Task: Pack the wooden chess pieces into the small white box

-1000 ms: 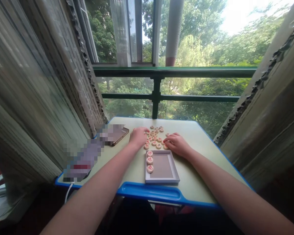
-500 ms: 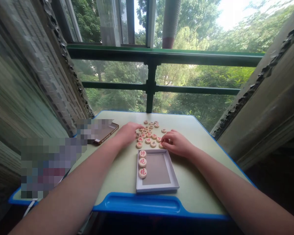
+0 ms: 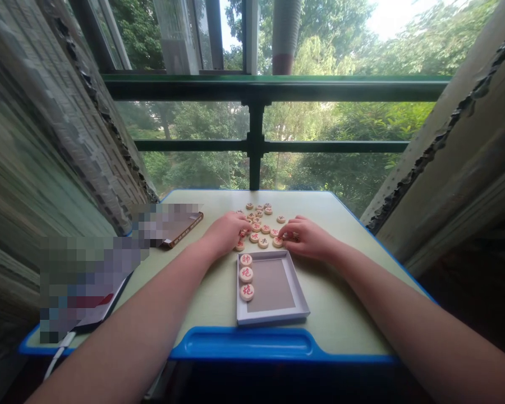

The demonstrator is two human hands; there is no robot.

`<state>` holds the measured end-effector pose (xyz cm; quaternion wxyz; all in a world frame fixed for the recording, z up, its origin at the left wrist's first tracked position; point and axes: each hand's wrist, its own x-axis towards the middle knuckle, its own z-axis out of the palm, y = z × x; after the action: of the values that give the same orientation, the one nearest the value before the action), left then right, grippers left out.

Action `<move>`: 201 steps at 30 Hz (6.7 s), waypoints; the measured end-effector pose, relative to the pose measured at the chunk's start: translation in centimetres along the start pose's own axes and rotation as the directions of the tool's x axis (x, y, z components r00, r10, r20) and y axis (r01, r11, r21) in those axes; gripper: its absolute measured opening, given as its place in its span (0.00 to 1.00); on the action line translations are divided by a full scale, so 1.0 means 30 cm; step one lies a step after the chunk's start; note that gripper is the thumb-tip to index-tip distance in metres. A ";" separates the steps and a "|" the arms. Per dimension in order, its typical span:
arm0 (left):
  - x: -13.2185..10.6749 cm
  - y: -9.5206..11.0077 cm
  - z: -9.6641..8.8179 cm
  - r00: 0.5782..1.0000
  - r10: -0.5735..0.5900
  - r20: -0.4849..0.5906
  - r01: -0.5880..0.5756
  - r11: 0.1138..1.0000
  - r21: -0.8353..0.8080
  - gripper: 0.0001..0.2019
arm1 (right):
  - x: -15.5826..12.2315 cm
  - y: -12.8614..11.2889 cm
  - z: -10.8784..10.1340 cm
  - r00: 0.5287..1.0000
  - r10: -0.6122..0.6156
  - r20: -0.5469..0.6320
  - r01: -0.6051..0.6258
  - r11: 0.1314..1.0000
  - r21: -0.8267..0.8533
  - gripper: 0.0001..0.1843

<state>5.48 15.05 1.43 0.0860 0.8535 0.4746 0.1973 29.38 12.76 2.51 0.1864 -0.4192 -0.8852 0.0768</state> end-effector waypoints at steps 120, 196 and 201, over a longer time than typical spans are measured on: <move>0.047 -0.032 0.014 0.964 -0.188 -0.190 0.179 0.982 -0.066 0.04 | -0.008 -0.173 0.062 0.993 -0.020 -0.112 0.022 1.000 0.016 0.14; 0.009 0.014 -0.014 0.981 -0.134 -0.141 0.103 0.973 -0.206 0.14 | -0.032 -0.194 -0.046 0.958 -0.145 0.247 0.114 0.984 0.135 0.07; 0.016 0.012 -0.010 0.984 -0.114 -0.136 0.085 0.976 -0.200 0.14 | -0.031 -0.196 -0.041 0.953 -0.150 0.265 0.122 0.985 0.121 0.08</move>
<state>5.85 15.24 1.94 0.1430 0.7993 0.5006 0.3001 26.21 8.27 5.12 0.0889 -0.3324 -0.9240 0.1666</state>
